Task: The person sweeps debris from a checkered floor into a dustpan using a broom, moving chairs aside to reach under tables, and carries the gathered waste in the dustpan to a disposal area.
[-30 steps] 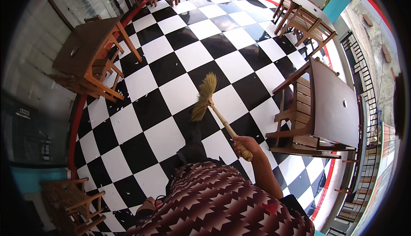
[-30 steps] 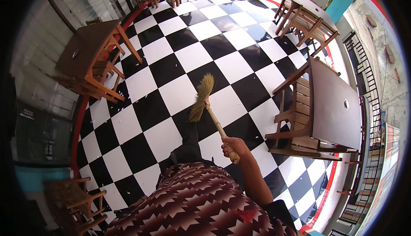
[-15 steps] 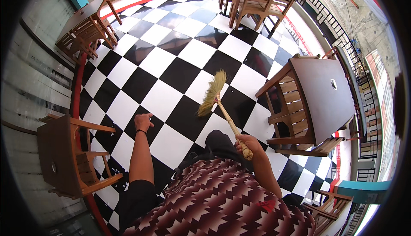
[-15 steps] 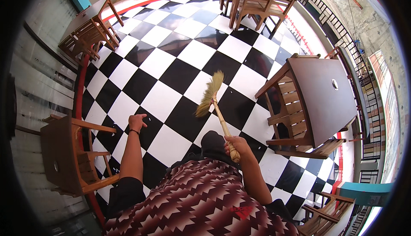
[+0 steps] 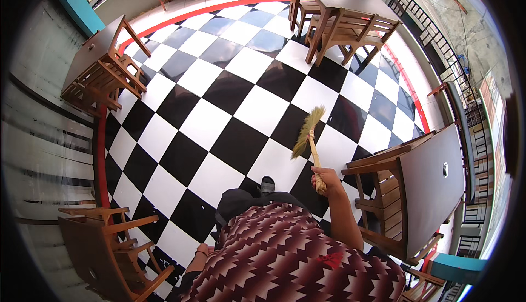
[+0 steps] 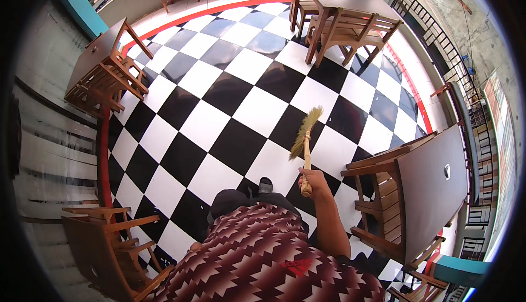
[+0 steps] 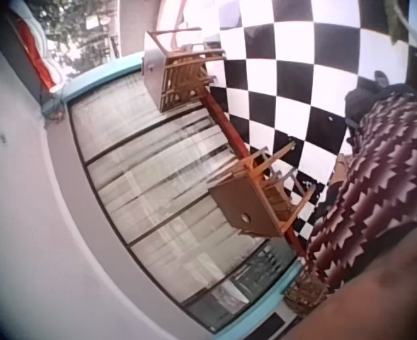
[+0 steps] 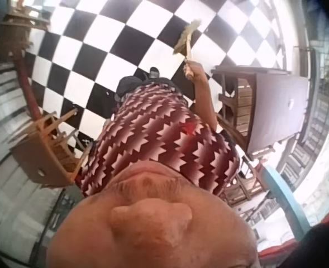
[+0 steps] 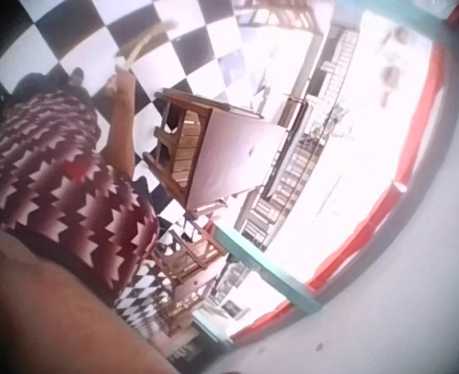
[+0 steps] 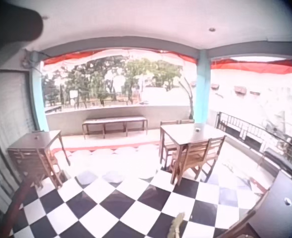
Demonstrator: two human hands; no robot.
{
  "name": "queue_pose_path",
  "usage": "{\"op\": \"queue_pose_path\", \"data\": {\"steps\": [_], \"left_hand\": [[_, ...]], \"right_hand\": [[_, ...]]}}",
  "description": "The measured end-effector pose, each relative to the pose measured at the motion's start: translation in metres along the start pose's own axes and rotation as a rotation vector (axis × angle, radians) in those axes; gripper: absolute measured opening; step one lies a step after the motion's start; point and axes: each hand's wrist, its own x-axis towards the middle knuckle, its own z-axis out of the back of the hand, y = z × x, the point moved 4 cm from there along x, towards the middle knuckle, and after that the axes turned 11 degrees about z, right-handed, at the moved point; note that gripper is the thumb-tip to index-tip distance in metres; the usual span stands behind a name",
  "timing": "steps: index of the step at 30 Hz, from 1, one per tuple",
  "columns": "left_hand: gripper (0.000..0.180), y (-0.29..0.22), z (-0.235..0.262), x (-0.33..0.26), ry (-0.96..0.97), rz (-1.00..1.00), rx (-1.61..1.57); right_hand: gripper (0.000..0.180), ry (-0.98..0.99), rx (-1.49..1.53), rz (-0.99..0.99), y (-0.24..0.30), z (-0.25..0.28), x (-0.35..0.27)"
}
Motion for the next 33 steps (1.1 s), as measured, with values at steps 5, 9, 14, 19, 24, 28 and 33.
{"op": "queue_pose_path", "data": {"steps": [5, 9, 14, 19, 24, 28, 33], "left_hand": [[0.027, -0.036, 0.006, -0.029, -0.095, 0.234, -0.267], [0.031, -0.177, -0.016, -0.041, -0.12, 0.235, -0.361], [0.047, -0.508, -0.054, -0.071, -0.082, -0.071, -0.402], [0.058, -0.854, -0.209, -0.265, 0.064, -0.605, -0.062], [0.045, -1.047, -0.334, -0.418, 0.03, -1.129, 0.34], [0.047, -1.144, -0.388, -0.409, -0.345, -1.356, 0.649], [0.027, -1.171, -0.278, -0.223, -0.828, -0.812, 1.682]], "right_hand": [[0.021, 0.029, -0.074, 0.007, 0.104, -0.088, 0.078], [0.022, 0.078, 0.03, 0.025, 0.165, -0.155, 0.157], [0.022, 0.031, 0.124, 0.001, 0.227, -0.255, 0.255], [0.019, 0.001, 0.311, -0.053, 0.307, -0.327, 0.329], [0.02, -0.017, 0.331, -0.068, 0.348, -0.374, 0.41], [0.024, -0.025, 0.157, -0.056, 0.386, -0.411, 0.503], [0.023, 0.065, -0.083, -0.097, 0.487, -0.527, 0.621]]}}
